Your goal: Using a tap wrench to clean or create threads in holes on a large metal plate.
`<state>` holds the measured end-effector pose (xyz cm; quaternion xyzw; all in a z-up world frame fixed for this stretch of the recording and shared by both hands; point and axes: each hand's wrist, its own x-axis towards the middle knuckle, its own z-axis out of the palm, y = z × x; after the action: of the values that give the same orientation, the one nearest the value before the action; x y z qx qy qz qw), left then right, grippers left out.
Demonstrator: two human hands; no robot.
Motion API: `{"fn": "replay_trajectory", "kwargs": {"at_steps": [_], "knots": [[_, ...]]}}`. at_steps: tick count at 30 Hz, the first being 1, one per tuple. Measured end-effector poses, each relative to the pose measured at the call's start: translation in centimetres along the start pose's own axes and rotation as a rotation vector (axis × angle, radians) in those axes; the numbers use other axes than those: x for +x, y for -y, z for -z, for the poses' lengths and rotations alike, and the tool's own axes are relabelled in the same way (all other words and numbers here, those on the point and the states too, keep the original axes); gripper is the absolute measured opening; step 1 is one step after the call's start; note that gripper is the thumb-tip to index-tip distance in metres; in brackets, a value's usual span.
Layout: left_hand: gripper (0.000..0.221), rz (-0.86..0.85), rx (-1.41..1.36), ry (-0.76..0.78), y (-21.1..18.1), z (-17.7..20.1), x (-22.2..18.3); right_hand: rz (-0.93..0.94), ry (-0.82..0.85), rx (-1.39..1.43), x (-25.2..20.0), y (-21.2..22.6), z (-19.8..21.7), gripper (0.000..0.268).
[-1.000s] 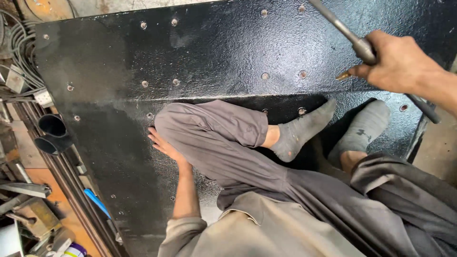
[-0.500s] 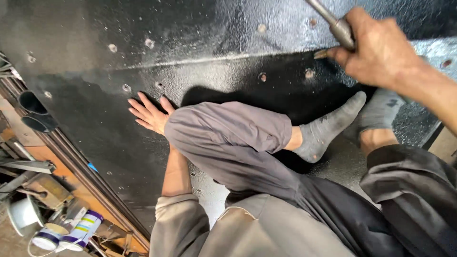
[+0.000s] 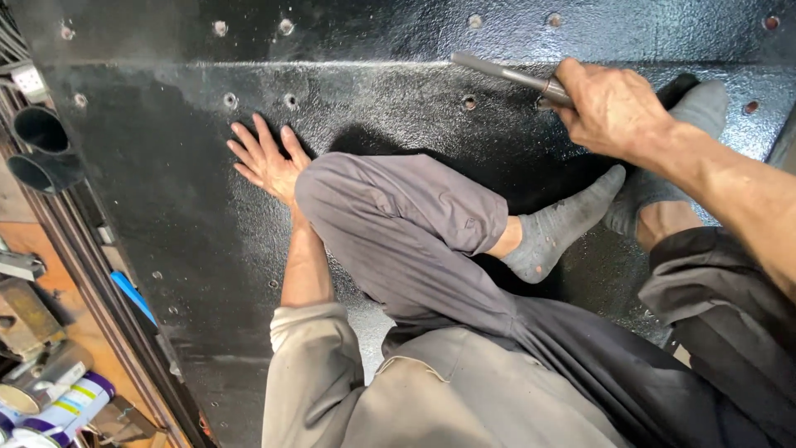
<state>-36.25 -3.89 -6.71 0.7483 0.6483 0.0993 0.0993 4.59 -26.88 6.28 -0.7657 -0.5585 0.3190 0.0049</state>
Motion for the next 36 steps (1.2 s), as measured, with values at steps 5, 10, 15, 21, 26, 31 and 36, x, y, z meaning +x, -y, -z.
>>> {"fn": "replay_trajectory", "kwargs": {"at_steps": [5, 10, 15, 21, 26, 31, 36], "knots": [[0.058, 0.029, 0.01, 0.018, -0.7, 0.2, -0.4, 0.056, -0.003, 0.101, 1.9, 2.9, -1.0, 0.027], [0.058, 0.015, 0.023, -0.015, 0.8, -1.2, -0.1, 0.171, -0.07, 0.1, 5.7, 5.3, -1.8, 0.029], [0.057, 0.035, 0.038, 0.023, 0.2, -0.4, -0.1, 0.189, -0.018, 0.054, 5.9, 5.4, -1.7, 0.025], [0.058, 0.052, 0.081, 0.056, 0.2, -0.6, 0.0, 0.228, 0.056, -0.065, 5.2, 6.8, -1.8, 0.023], [0.058, 0.028, 0.061, 0.055, 0.4, -0.6, 0.1, 0.378, 0.108, -0.266, 6.5, 8.3, 0.5, 0.021], [0.056, 0.023, 0.045, 0.022, 0.9, -1.3, 0.1, 0.652, 0.162, -0.427, 7.6, 8.2, 2.0, 0.014], [0.056, 0.006, 0.021, 0.006, 0.8, -0.6, 0.1, 0.419, 0.439, -0.431, 6.9, 11.1, 2.5, 0.018]]}}
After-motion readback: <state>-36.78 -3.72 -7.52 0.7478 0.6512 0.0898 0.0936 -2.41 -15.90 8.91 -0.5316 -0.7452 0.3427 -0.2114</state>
